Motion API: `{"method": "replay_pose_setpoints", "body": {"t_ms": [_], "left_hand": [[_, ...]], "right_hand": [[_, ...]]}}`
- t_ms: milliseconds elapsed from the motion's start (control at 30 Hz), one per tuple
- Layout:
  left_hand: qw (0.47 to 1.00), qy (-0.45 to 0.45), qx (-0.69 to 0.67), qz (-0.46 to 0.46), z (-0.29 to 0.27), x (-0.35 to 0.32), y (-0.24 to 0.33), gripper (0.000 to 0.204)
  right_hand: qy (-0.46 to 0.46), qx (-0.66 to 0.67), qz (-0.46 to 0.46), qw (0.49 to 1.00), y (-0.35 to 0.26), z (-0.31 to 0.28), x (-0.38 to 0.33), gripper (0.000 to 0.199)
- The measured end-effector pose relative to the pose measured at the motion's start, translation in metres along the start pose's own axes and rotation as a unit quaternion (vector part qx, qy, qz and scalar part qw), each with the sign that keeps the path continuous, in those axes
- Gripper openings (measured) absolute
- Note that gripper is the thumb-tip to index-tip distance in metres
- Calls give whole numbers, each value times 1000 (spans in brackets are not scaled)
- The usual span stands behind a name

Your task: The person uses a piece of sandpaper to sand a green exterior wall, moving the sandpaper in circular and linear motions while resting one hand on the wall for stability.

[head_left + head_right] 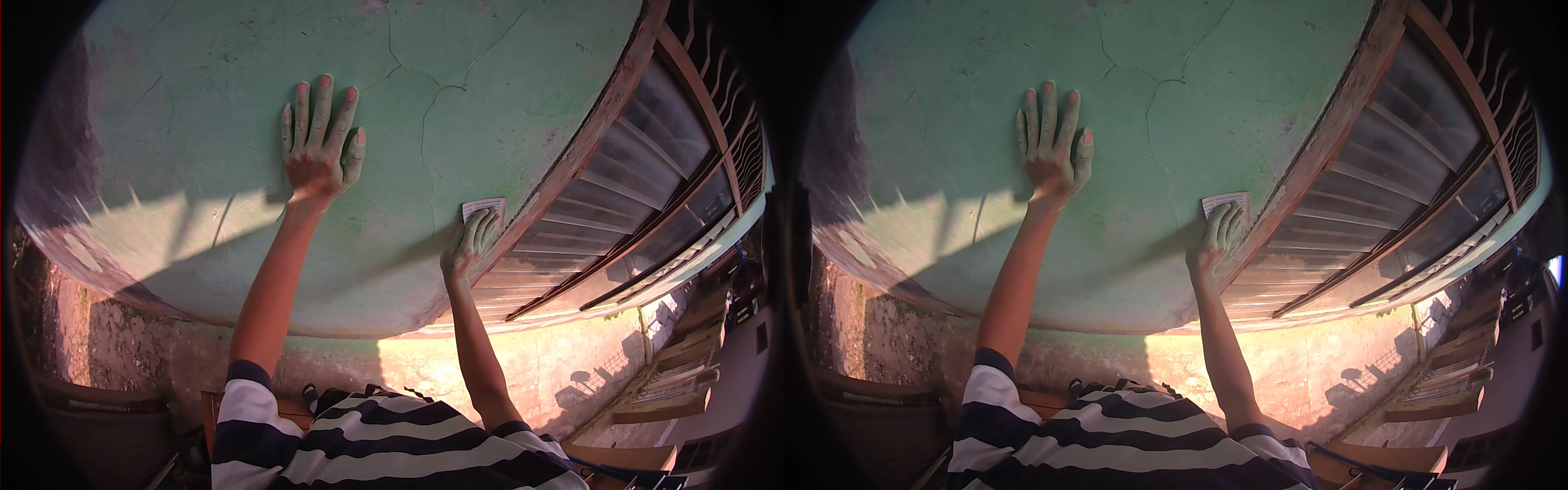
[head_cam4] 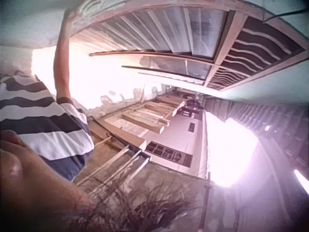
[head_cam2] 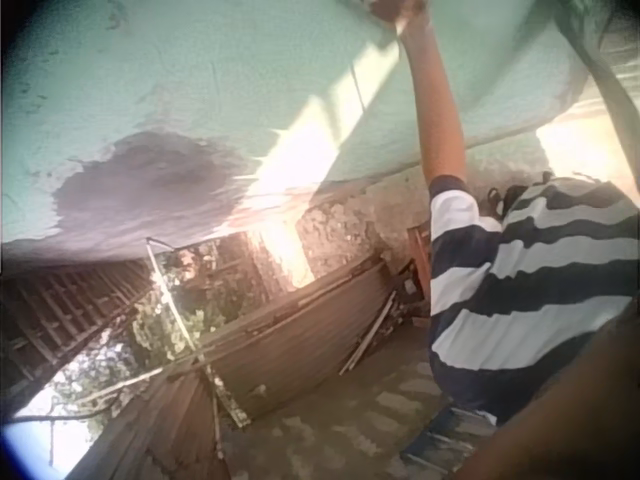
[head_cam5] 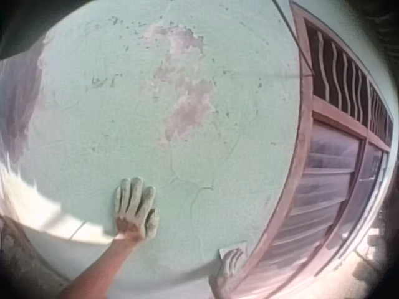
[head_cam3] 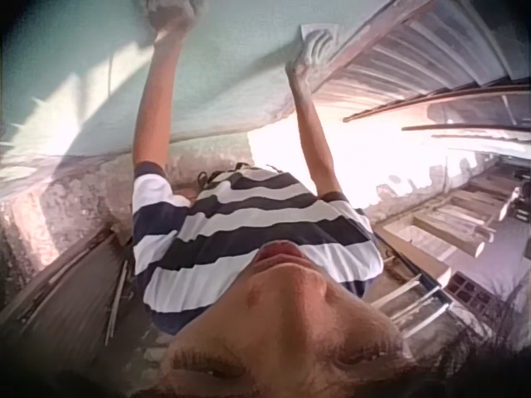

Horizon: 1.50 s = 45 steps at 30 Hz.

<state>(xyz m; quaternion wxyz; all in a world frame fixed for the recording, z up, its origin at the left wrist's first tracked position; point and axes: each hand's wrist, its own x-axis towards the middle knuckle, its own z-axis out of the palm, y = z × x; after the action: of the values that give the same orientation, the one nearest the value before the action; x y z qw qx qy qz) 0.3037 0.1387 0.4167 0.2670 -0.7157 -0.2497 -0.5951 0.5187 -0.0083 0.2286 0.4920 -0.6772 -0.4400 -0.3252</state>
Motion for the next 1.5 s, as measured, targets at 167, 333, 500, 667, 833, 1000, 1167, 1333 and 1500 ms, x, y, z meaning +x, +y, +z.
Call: {"method": "replay_pose_setpoints", "body": {"t_ms": [167,333,500,667,833,1000,1167,1333,1500], "left_hand": [[1000,-21,-6,14,-4,0,2,51],[1000,-20,0,16,-4,-4,0,52],[1000,-3,1,6,-1,-4,1,51],[1000,-3,6,10,0,-2,2,52],[999,-29,7,15,-5,-2,2,52],[999,-29,6,16,-4,-3,2,52],[1000,-15,-3,2,-3,-3,2,51],[999,-27,-3,17,-4,-3,0,53],[999,-34,-1,20,-7,-3,1,53]], "right_hand": [[-27,3,-12,1000,21,6,-43,52],[-28,5,-8,1000,13,-1,-21,51],[80,8,-11,997,-18,-25,70,49],[68,-10,0,998,-17,-24,63,49],[-5,11,21,1000,-1,-14,-4,52],[-6,31,21,999,6,-12,-15,52],[-8,37,22,999,9,-10,-17,51],[-14,30,16,999,8,-11,-16,50],[2,29,10,1000,3,-14,0,49]]}}
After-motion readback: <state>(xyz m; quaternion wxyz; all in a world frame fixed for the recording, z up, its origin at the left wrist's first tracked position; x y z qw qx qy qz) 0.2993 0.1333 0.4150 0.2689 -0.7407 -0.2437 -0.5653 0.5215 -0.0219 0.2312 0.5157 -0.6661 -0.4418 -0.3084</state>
